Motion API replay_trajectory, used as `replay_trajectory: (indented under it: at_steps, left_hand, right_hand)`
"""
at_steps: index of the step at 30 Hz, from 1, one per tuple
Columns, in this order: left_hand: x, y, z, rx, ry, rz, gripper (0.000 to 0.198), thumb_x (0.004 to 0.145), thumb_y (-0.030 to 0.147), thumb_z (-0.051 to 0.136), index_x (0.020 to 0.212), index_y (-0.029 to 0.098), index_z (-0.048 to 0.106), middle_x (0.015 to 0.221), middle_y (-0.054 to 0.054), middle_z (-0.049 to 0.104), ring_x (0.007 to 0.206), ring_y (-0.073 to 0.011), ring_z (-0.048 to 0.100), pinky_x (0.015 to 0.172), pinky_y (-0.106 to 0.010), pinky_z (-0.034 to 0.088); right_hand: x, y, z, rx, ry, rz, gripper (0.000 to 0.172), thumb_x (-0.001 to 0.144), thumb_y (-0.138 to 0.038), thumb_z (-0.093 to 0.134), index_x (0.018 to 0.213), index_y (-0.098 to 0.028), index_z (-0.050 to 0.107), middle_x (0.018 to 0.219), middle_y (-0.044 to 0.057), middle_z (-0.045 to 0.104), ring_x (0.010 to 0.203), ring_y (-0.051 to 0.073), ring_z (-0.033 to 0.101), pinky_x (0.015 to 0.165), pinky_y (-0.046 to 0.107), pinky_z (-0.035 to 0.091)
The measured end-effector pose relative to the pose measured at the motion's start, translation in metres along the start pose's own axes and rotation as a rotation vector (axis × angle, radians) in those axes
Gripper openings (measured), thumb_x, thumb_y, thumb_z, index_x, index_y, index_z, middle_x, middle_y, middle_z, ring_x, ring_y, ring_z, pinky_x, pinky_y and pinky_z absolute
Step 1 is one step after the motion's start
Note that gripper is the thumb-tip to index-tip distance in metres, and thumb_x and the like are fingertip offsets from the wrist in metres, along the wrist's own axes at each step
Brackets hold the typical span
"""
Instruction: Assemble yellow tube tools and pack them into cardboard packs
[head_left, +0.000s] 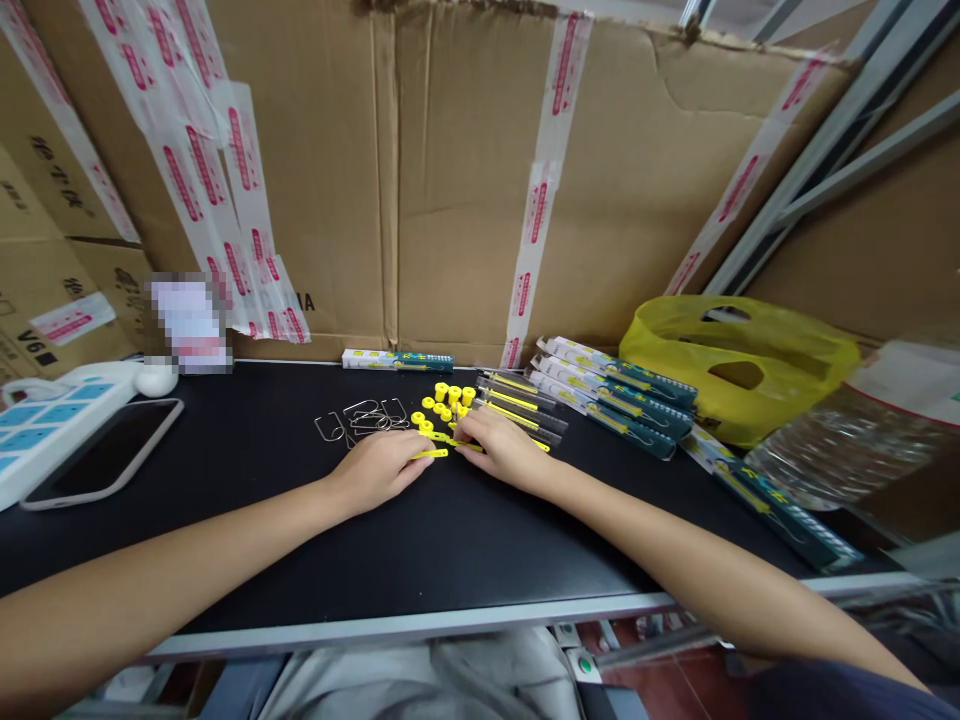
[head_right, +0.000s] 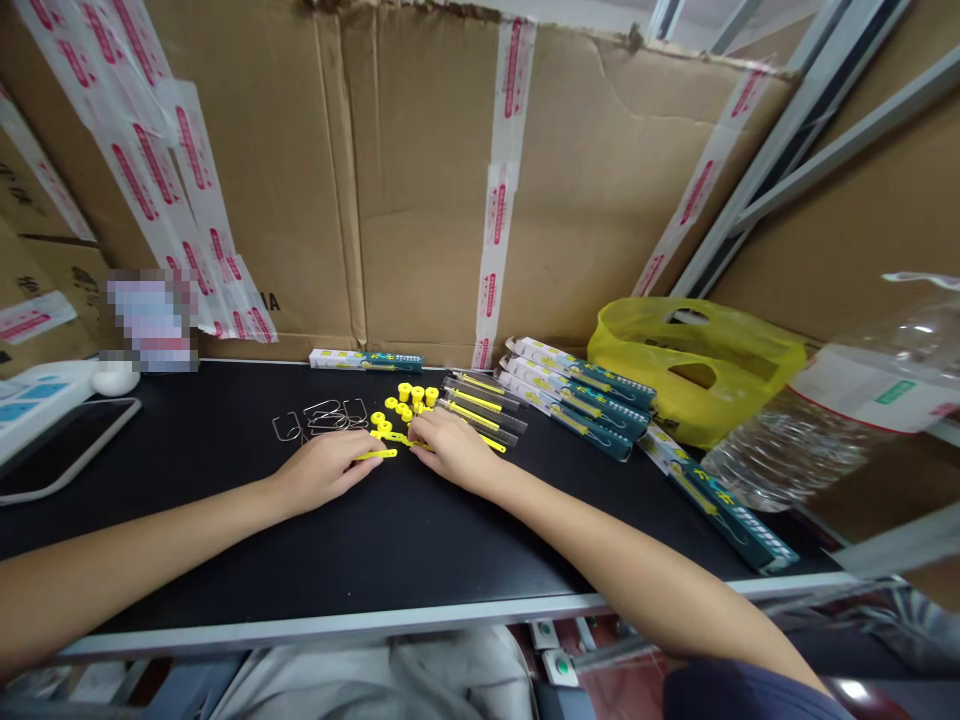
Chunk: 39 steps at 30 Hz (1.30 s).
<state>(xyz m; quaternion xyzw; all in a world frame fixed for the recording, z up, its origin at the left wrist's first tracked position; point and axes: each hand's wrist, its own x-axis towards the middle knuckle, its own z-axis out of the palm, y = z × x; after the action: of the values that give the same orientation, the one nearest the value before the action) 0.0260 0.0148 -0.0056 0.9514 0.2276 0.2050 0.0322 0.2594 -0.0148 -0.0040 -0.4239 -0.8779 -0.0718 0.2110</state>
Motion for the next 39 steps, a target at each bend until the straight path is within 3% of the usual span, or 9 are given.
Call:
replay_trajectory:
  at_steps: [9, 15, 19, 22, 28, 33, 39]
  left_hand:
    - [0.0, 0.0, 0.001, 0.021, 0.009, 0.021, 0.02, 0.095, 0.027, 0.044, 0.098, 0.019, 0.062, 0.094, -0.003, 0.069, 0.086, -0.0181, 0.065, 0.075, -0.027, 0.047]
    - [-0.001, -0.001, 0.003, 0.037, 0.015, 0.003, 0.02, 0.094, 0.028, 0.044, 0.096, 0.021, 0.062, 0.089, -0.002, 0.07, 0.079, -0.0175, 0.065, 0.069, -0.026, 0.046]
    - [0.0, 0.0, 0.002, 0.044, 0.018, -0.01, 0.017, 0.093, 0.027, 0.045, 0.093, 0.02, 0.061, 0.085, -0.001, 0.069, 0.076, -0.0169, 0.064, 0.067, -0.025, 0.043]
    - [0.001, 0.002, 0.002, 0.043, -0.005, -0.014, 0.017, 0.092, 0.026, 0.046, 0.086, 0.019, 0.061, 0.08, -0.001, 0.067, 0.072, -0.0167, 0.062, 0.064, -0.025, 0.041]
    - [0.004, 0.004, 0.002, 0.065, -0.009, 0.007, 0.019, 0.093, 0.025, 0.045, 0.082, 0.019, 0.059, 0.075, 0.0, 0.064, 0.072, -0.0164, 0.06, 0.065, -0.025, 0.04]
    - [0.004, 0.005, 0.003, 0.042, -0.053, 0.166, 0.019, 0.094, 0.026, 0.044, 0.088, 0.019, 0.061, 0.075, 0.0, 0.064, 0.072, -0.0149, 0.06, 0.071, -0.025, 0.042]
    - [0.003, 0.004, 0.003, 0.057, -0.051, 0.183, 0.019, 0.093, 0.026, 0.044, 0.091, 0.019, 0.061, 0.075, 0.0, 0.065, 0.071, -0.0154, 0.061, 0.068, -0.026, 0.042]
  right_hand:
    - [-0.001, 0.0, 0.001, 0.002, 0.018, -0.012, 0.004, 0.086, -0.015, 0.057, 0.089, -0.017, 0.057, 0.09, 0.007, 0.064, 0.082, 0.019, 0.053, 0.073, 0.029, 0.041]
    - [-0.001, -0.003, -0.004, -0.083, -0.011, -0.027, 0.014, 0.086, -0.015, 0.056, 0.1, -0.017, 0.058, 0.095, 0.008, 0.065, 0.089, 0.021, 0.055, 0.079, 0.031, 0.042]
    - [0.003, 0.001, -0.014, -0.173, 0.029, 0.063, 0.013, 0.091, -0.025, 0.054, 0.099, -0.016, 0.059, 0.093, 0.009, 0.065, 0.085, 0.023, 0.055, 0.076, 0.033, 0.041]
    - [0.01, 0.012, -0.02, -0.192, 0.044, 0.129, 0.011, 0.091, -0.017, 0.051, 0.095, -0.016, 0.061, 0.09, 0.009, 0.064, 0.084, 0.022, 0.054, 0.076, 0.032, 0.04]
    - [0.041, 0.026, -0.024, -0.173, -0.06, 0.086, 0.008, 0.084, -0.011, 0.06, 0.085, -0.015, 0.066, 0.081, 0.006, 0.066, 0.077, 0.019, 0.054, 0.071, 0.029, 0.038]
    - [0.085, 0.004, -0.009, -0.15, -0.14, -0.076, 0.01, 0.088, -0.022, 0.059, 0.088, -0.017, 0.068, 0.086, 0.007, 0.066, 0.084, 0.019, 0.055, 0.076, 0.029, 0.038]
    - [0.128, -0.017, 0.011, -0.139, -0.191, -0.11, 0.013, 0.085, -0.013, 0.057, 0.092, -0.014, 0.068, 0.089, 0.009, 0.068, 0.088, 0.021, 0.057, 0.072, 0.029, 0.037]
